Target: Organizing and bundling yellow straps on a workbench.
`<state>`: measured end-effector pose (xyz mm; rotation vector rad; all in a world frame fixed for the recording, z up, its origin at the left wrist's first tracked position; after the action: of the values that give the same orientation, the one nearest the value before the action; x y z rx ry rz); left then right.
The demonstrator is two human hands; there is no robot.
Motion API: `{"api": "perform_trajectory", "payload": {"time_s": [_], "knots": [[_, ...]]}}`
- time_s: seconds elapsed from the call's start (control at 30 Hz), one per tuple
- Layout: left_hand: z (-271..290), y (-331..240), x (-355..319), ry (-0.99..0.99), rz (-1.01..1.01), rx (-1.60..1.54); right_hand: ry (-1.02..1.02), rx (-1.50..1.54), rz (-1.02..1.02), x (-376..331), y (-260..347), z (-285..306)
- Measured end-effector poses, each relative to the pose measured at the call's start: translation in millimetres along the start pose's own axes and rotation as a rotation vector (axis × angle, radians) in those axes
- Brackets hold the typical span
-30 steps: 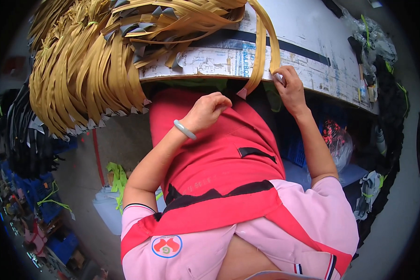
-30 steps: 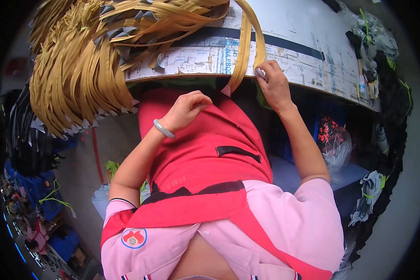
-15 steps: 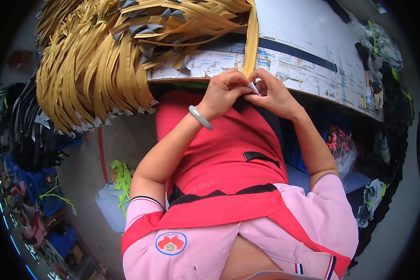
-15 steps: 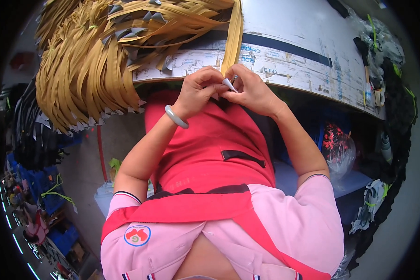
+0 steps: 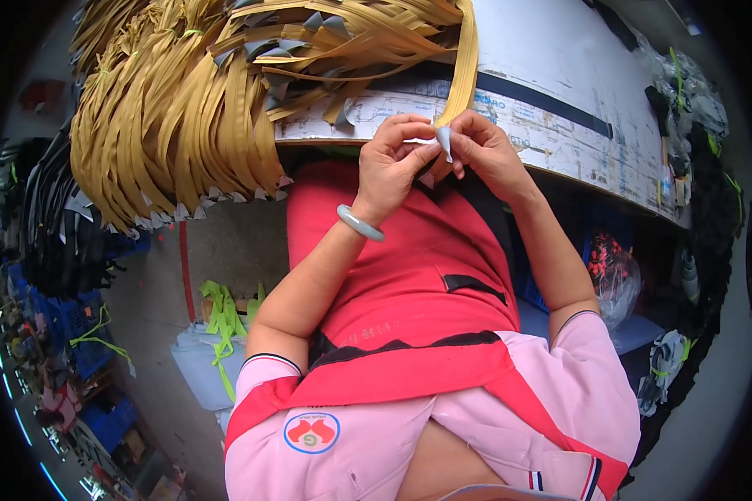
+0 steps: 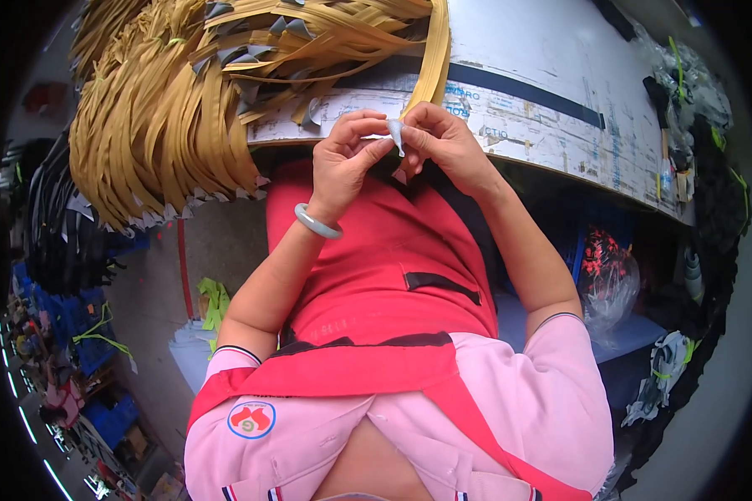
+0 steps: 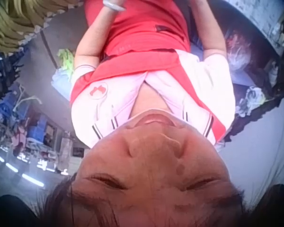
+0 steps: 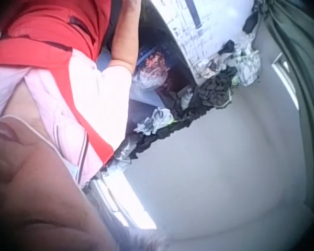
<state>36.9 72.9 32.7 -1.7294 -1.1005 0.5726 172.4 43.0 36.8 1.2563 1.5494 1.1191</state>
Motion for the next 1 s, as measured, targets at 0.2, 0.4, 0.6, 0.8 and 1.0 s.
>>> {"api": "perform_trajectory", "payload": {"time_s": [0.2, 0.4, 0.6, 0.8, 1.0], "knots": [[7.2, 9.2, -10.6, -0.016, 0.115, -0.077, -0.008, -0.064, 0.002, -2.6, -5.6, -1.9], [17.6, 18.2, -9.5, -0.016, 0.168, -0.070, -0.038, -0.052, 0.001, -2.0, -9.3, -4.2], [15.2, 23.4, -8.1, 0.084, 0.265, -0.105, -0.039, -0.074, -0.016, -4.2, -13.2, -2.8], [9.2, 7.1, -0.2, 0.184, 0.258, -0.098, -0.025, -0.059, -0.005, -2.4, -12.7, -8.6], [10.5, 11.8, 4.8, 0.349, 0.346, 0.008, 0.162, -0.109, -0.184, 2.2, -5.4, -12.7]]}}
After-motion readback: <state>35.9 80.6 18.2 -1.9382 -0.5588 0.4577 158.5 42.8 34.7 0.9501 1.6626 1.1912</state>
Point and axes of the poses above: each hand's wrist, its own x-axis towards the middle knuckle, its own z-axis out of the back of the hand, y = z × x, the point moved 8 cm from there along x, towards the middle knuckle, and after that the axes turned 4 degrees about z, right-handed, at the moved point
